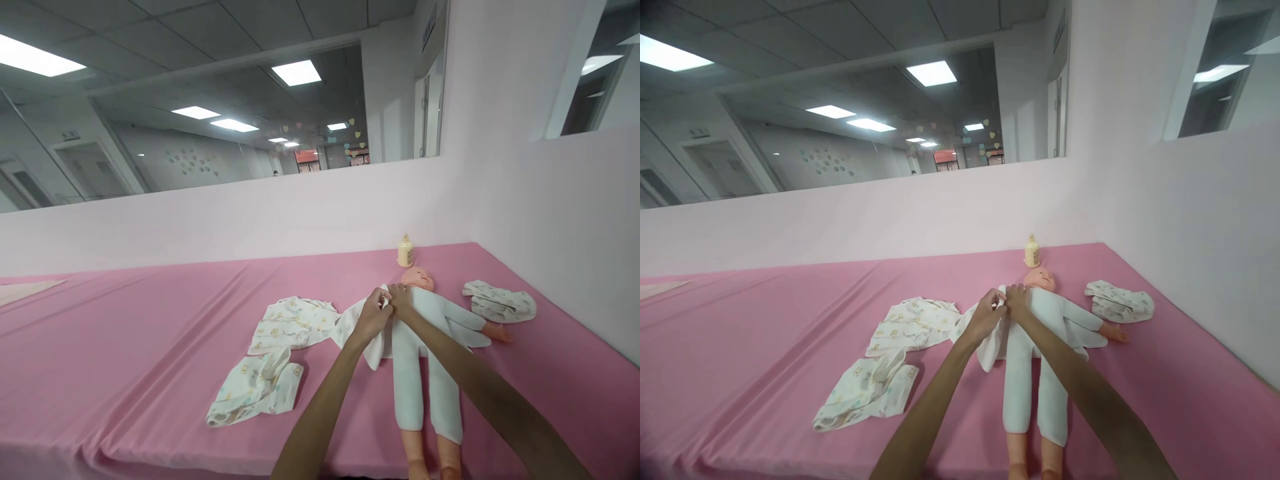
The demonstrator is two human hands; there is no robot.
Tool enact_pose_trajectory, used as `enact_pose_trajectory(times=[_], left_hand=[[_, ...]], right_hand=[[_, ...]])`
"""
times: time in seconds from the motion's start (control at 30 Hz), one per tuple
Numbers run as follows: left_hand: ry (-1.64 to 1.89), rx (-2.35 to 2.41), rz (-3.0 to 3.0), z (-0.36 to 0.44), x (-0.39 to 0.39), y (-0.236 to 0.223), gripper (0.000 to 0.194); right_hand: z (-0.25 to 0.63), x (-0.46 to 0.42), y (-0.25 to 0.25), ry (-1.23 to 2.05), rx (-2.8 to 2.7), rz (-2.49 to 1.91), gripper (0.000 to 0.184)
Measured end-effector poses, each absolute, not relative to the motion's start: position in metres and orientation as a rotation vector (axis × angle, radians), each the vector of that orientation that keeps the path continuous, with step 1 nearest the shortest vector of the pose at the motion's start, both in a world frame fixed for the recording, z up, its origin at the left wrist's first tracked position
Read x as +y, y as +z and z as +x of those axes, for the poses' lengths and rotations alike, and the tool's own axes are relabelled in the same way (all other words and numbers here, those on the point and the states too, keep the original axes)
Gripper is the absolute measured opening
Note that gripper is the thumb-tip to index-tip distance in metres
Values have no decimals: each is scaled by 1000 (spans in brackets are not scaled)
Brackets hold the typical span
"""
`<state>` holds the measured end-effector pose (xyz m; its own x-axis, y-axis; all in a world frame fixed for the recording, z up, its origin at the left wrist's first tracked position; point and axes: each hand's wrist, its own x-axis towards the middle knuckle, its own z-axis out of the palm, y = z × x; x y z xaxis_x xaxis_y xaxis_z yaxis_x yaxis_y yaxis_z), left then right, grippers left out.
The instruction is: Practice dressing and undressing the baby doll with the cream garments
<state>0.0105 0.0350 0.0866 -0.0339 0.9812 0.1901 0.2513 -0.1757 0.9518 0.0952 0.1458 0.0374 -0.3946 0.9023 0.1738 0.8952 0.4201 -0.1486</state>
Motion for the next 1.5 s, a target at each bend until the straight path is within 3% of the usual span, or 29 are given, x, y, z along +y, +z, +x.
enact_pose_trajectory(times=[0.17,0.37,0.57,0.67,0.77,0.93,1.1,1.27,1.5], left_hand=[[1207,1356,1566,16,32,76,21],[986,1388,1387,24,25,53,36],[945,1502,1531,32,23,49,25],[877,1599,1670,32,22,50,11],[718,1738,1860,32,21,53,5],[555,1995,2231,54,28,69,17],[375,1672,2649,114,61,77,24],[72,1409,2863,162,104,60,36],[-2,1385,2845,188,140,49,34]], right_hand=[[104,151,49,21,-2449,-1516,32],[114,163,56,-38,-2297,-1594,39],[123,161,57,26,-2263,-1543,34],[136,148,56,102,-2249,-1416,31],[175,130,49,127,-2118,-1347,33],[292,103,24,154,-1586,-1691,33],[360,96,4,749,-1048,-1818,37],[358,102,-2,982,-930,-1661,46],[354,111,1,1234,-781,-1230,34]])
